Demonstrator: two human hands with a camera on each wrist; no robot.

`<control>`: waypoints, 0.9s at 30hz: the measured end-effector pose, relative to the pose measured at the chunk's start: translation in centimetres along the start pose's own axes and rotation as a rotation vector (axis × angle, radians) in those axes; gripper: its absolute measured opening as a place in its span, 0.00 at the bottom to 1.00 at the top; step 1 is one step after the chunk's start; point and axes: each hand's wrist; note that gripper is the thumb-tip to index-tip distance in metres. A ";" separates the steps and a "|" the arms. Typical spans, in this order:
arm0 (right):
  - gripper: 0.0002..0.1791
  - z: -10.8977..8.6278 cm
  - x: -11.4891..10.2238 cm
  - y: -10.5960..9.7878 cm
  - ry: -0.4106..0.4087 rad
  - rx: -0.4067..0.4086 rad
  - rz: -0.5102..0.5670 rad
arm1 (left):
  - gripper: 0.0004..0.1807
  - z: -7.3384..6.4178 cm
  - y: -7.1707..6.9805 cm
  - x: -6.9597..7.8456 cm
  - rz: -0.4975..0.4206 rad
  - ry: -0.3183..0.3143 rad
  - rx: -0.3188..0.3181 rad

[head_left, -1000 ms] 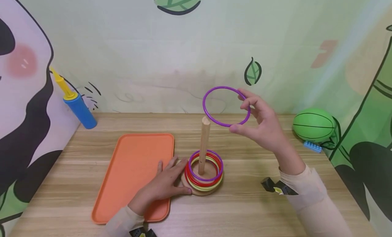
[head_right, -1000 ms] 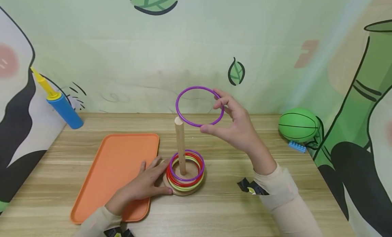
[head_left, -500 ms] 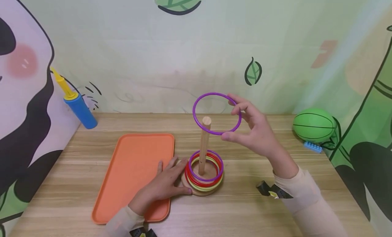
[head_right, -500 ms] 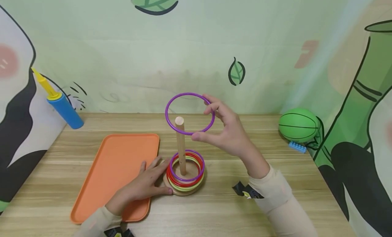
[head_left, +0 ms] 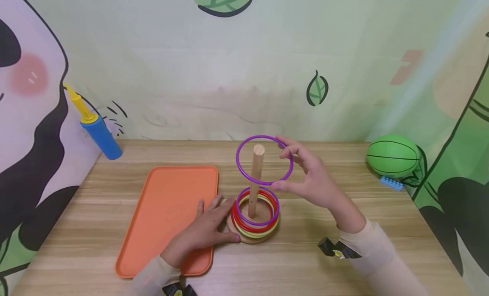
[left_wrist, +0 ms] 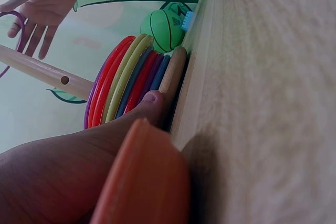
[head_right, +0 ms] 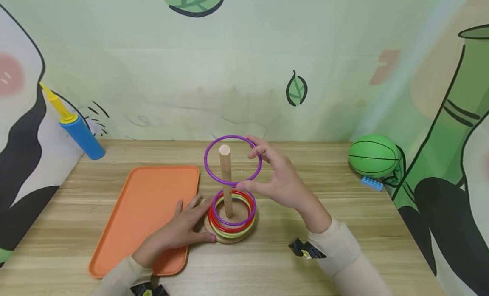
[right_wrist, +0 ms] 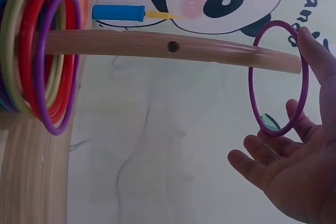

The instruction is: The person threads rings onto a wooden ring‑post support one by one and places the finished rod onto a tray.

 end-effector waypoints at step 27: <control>0.52 -1.9 2.4 2.2 0.073 -0.083 -0.005 | 0.61 0.1 0.1 -0.1 0.011 -0.012 0.000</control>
Point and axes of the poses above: each hand's wrist, its own z-axis towards the middle knuckle, its own y-axis out of the palm, x = y × z, and after that the axes turned 11 degrees about -x, right-handed
